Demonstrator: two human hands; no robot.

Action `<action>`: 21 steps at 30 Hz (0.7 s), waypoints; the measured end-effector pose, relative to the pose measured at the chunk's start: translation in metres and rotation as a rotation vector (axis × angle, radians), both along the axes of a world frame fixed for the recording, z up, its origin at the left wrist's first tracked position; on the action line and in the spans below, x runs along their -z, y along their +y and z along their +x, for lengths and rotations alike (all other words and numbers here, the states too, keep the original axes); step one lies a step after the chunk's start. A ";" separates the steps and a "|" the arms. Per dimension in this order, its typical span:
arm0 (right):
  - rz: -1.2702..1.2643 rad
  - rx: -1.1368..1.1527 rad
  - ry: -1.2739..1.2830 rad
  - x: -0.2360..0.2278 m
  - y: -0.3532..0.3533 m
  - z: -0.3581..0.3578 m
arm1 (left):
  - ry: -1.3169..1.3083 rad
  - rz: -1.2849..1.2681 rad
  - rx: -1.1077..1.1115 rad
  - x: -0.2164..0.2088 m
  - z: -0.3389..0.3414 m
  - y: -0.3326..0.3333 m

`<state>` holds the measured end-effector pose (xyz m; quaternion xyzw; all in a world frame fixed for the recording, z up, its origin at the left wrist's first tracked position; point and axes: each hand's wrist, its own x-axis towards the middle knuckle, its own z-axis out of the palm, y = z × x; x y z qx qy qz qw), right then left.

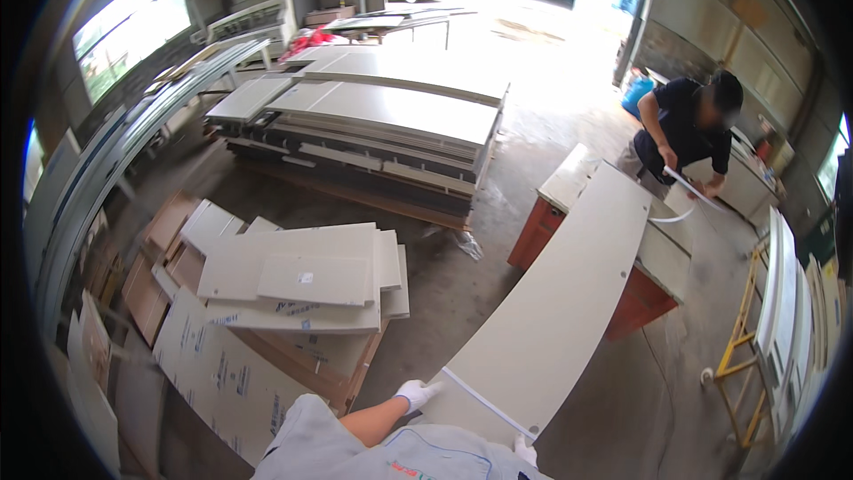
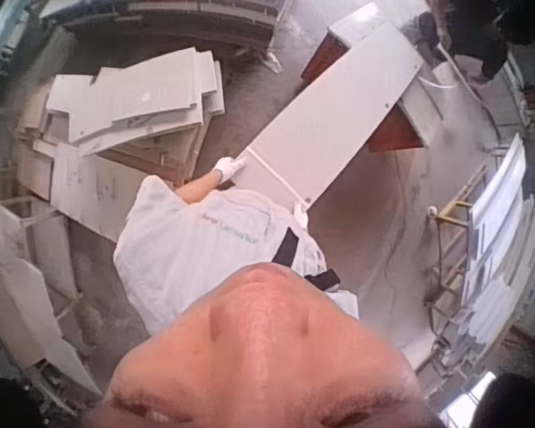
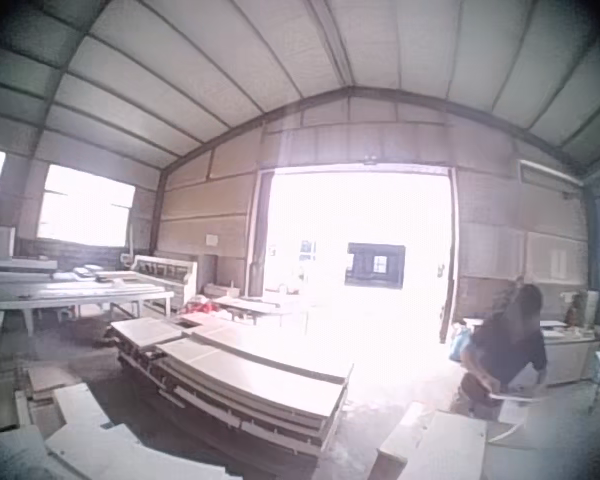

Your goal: The person, with another individual, carries large white panels across a workshop and stacks them onto a pile.

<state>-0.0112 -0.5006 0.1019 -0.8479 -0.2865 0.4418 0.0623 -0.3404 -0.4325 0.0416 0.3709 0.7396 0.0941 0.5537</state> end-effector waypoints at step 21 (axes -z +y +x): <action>0.307 -0.549 0.066 0.084 -0.031 0.165 | -0.536 -0.078 -1.066 0.015 0.183 -0.086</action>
